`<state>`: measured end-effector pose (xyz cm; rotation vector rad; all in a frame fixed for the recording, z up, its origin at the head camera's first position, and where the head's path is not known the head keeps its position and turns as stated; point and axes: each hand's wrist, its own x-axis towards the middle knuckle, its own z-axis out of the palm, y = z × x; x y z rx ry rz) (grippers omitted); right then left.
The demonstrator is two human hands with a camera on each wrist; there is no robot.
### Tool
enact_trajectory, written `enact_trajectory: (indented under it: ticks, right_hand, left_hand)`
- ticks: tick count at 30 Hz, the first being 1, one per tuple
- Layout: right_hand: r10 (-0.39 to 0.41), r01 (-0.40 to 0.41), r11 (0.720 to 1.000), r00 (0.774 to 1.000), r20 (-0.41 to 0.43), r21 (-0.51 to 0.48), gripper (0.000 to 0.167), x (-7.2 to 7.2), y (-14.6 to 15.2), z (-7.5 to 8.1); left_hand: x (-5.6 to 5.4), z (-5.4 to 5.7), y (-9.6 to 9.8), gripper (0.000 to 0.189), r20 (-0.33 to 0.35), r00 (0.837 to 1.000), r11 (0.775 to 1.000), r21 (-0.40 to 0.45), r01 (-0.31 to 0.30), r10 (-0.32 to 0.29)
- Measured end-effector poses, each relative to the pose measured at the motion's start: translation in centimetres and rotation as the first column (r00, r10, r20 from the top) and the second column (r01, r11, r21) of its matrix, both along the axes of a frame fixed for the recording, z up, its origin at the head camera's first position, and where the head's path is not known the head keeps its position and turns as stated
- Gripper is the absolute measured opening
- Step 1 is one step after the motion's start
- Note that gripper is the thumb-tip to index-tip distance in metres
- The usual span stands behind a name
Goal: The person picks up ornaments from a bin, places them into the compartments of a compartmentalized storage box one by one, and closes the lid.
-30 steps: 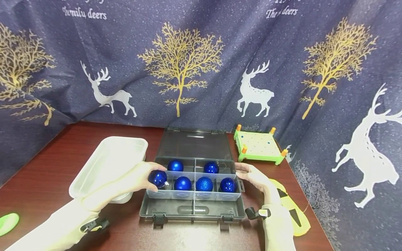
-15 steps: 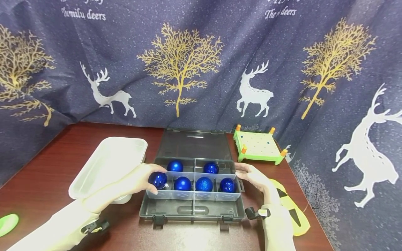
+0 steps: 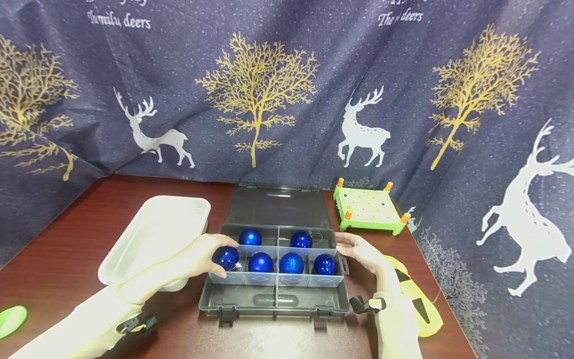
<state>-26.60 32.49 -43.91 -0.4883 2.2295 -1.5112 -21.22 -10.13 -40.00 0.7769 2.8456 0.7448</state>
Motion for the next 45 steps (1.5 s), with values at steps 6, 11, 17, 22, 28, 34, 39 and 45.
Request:
enact_trajectory:
  ticks: [6, 11, 17, 22, 28, 34, 39, 45]
  right_hand:
    - [-0.006, 0.007, 0.999, 1.0, -0.014, 0.032, 0.061, 0.0, 0.1, 0.1]
    - [-0.018, 0.019, 0.998, 1.0, -0.021, 0.057, 0.06, 0.0, 0.1, 0.1]
    - [-0.036, 0.036, 0.998, 0.999, 0.001, 0.051, 0.062, -0.1, 0.2, 0.1]
    - [-0.041, 0.041, 0.998, 0.999, 0.006, 0.036, 0.06, -0.1, 0.2, 0.0]
    - [-0.024, 0.024, 0.999, 1.0, 0.005, 0.023, 0.059, 0.1, 0.1, 0.2]
    - [-0.001, 0.001, 1.0, 1.0, -0.004, 0.009, 0.058, 0.0, 0.2, -0.1]
    - [0.008, -0.008, 1.0, 1.0, 0.008, -0.019, 0.06, 0.0, 0.2, -0.2]
    - [0.006, -0.006, 1.0, 1.0, 0.017, -0.011, 0.061, 0.1, 0.2, -0.3]
  left_hand:
    - [0.0, 0.1, 0.0, 0.062, 0.015, 1.0, 1.0, 0.017, -0.005, 0.004]
    - [0.1, 0.1, -0.1, 0.062, -0.007, 1.0, 1.0, 0.023, 0.012, -0.012]
    - [0.1, 0.2, 0.0, 0.061, -0.016, 1.0, 1.0, 0.022, 0.022, -0.021]
    - [0.2, 0.4, 0.1, 0.062, -0.027, 0.999, 0.999, 0.017, 0.034, -0.033]
    - [0.4, 1.3, 0.0, 0.062, -0.042, 0.999, 1.0, 0.021, 0.016, -0.015]
    - [0.6, 3.8, -0.7, 0.055, -0.143, 0.989, 0.999, 0.021, 0.033, -0.029]
    - [-0.2, 6.2, -1.4, 0.053, -0.162, 0.987, 0.999, 0.048, 0.022, -0.014]
    - [-1.7, 9.2, -1.8, 0.052, -0.146, 0.989, 0.996, 0.085, 0.009, 0.003]
